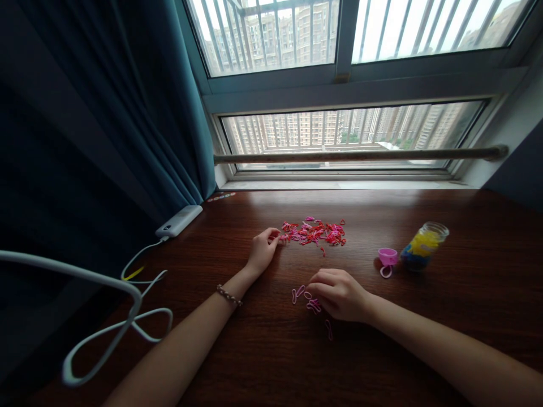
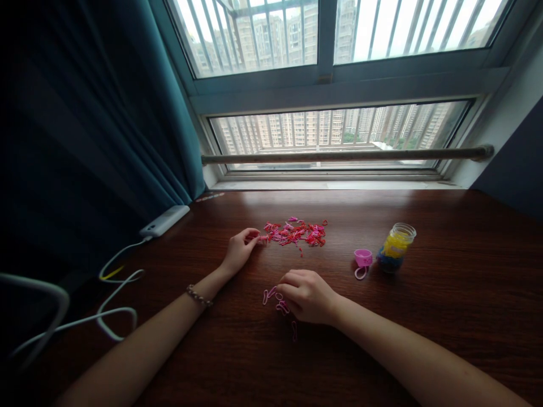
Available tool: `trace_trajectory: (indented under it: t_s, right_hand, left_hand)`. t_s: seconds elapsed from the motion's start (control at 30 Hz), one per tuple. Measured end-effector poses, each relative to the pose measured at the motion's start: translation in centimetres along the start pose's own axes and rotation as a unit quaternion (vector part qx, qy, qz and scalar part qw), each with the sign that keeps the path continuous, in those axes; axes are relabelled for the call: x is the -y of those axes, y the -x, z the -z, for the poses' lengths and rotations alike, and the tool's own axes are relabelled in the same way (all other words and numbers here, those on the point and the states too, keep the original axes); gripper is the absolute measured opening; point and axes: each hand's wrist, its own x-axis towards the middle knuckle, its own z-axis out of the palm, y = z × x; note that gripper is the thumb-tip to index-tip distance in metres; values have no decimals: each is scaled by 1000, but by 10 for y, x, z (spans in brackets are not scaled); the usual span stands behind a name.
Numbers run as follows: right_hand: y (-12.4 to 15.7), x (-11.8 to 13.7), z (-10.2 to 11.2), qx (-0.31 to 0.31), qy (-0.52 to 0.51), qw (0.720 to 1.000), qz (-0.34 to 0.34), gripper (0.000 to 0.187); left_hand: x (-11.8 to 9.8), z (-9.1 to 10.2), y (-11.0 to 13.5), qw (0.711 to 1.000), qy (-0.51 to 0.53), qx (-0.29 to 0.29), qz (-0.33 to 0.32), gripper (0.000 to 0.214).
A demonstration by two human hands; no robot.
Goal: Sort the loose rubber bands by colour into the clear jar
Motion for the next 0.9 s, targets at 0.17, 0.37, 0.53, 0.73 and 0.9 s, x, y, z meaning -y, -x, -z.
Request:
trace_trajectory:
  t_s: [0.17,0.37,0.53,0.73,0.9]
  right_hand:
    - [1,-1,-2,8,10,1000,-5,19]
    - [2,-2,-2,13,16,1000,-5,18]
    - [3,-3,-4,23,18,1000,-6,19]
    - [3,-3,-4,10,17,1000,-7,17]
    - [2,-3,-3,9,13,1000,-12,17]
  left_hand:
    - [6,-1,-6,991,112,3,70,21]
    - [10,-2,-9,978,184,-14,99,23]
    - [13,-2,-9,976,183,-69,99,21]
    - [8,-2,-7,973,196,-79,90,20]
    - [4,0,-1,996,-48,-70,20,14]
